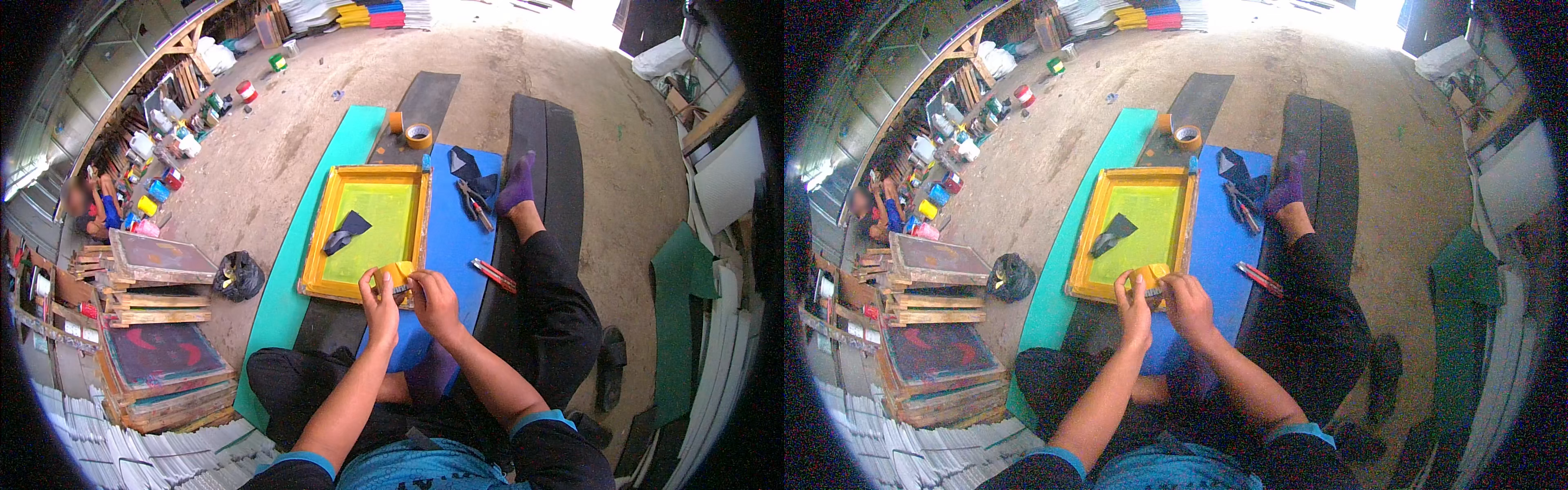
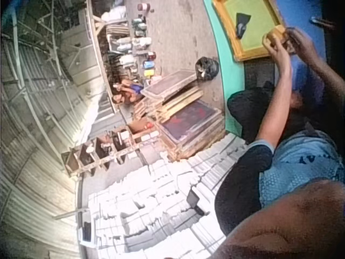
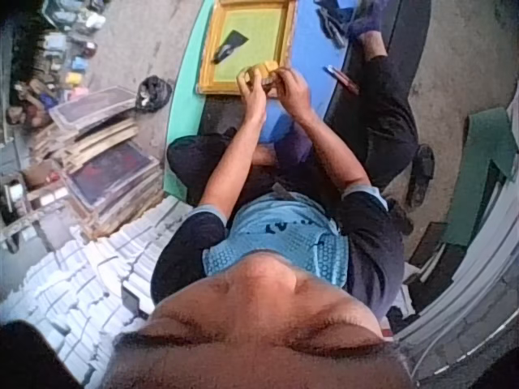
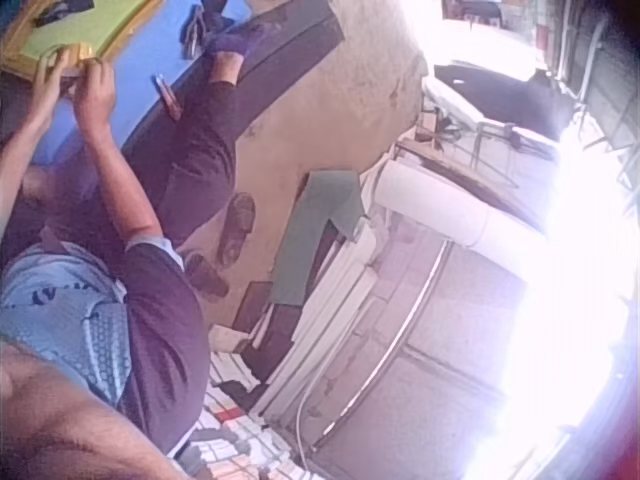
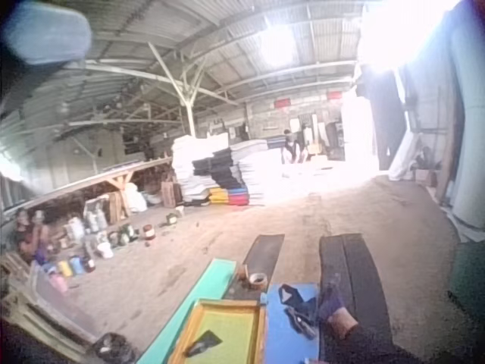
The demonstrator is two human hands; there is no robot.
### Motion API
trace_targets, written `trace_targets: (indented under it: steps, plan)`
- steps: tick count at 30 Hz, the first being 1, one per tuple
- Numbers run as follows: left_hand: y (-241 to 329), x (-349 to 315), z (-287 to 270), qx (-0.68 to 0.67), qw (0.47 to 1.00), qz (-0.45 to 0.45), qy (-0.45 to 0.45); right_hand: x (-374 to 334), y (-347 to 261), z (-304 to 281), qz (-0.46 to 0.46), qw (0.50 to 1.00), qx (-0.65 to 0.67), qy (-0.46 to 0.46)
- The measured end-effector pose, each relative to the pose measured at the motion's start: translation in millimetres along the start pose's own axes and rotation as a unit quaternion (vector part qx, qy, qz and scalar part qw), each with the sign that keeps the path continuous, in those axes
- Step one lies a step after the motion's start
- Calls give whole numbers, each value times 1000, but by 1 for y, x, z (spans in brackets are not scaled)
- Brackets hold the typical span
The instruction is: The person sits on the floor and applies masking tape to the edges of a yellow screen-printing frame, then wipes the frame's surface with a cloth. The person uses a utility knife to cut the tape and smooths it along the frame edges.
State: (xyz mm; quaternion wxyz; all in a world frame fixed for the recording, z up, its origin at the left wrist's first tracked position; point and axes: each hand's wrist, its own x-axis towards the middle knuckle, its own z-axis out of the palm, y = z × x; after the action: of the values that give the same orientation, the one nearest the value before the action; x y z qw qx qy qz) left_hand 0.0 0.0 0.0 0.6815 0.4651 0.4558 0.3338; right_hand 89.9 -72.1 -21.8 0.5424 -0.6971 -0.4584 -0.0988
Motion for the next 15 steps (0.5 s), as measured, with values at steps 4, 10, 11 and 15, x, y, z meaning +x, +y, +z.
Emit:
trace_targets:
  steps: [4,10,11,15]
  plan:
    - [-9,4,-3,34,999,27,11,-6,4,6,69,998,12,-9]
    - [-7,-1,3,63,997,45,13,-4,4,9,218,974,61,25]
    - [-10,0,2,80,995,57,13,-4,5,10,237,969,68,31]
    - [-22,0,1,111,989,96,18,-3,4,11,278,955,92,40]
